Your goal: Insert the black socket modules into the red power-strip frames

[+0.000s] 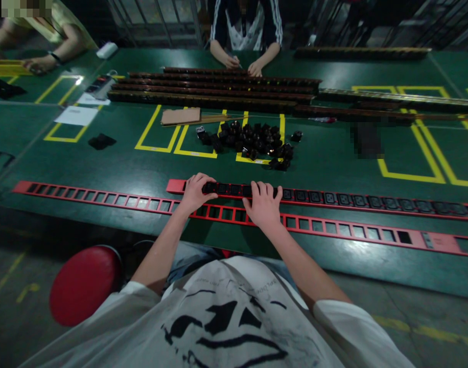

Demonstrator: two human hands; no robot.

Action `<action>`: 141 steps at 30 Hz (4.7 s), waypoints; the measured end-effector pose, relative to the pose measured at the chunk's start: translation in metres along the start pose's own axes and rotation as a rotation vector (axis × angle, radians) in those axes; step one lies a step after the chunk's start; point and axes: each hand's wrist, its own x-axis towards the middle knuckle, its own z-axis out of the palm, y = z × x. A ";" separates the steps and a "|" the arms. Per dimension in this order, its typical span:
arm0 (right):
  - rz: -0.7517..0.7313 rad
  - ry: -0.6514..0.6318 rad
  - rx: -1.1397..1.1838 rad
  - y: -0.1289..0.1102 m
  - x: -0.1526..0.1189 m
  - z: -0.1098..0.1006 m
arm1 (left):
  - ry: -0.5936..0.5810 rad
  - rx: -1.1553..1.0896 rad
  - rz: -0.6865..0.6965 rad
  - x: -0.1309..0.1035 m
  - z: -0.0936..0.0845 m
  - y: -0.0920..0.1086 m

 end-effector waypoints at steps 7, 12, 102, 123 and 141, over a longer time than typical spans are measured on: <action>0.002 -0.003 -0.016 0.001 0.000 0.002 | -0.015 -0.041 0.046 -0.001 -0.004 -0.004; -0.005 -0.001 -0.020 0.001 0.000 0.003 | -0.046 -0.099 0.098 0.001 -0.011 -0.012; 0.021 0.000 0.034 0.002 -0.002 0.001 | -0.027 0.151 0.079 0.116 0.008 -0.018; -0.010 0.025 0.024 0.004 -0.001 0.004 | 0.204 -0.144 0.036 0.006 -0.021 -0.040; -0.015 0.034 -0.005 0.004 0.002 0.004 | 0.263 -0.153 0.069 0.004 -0.021 -0.040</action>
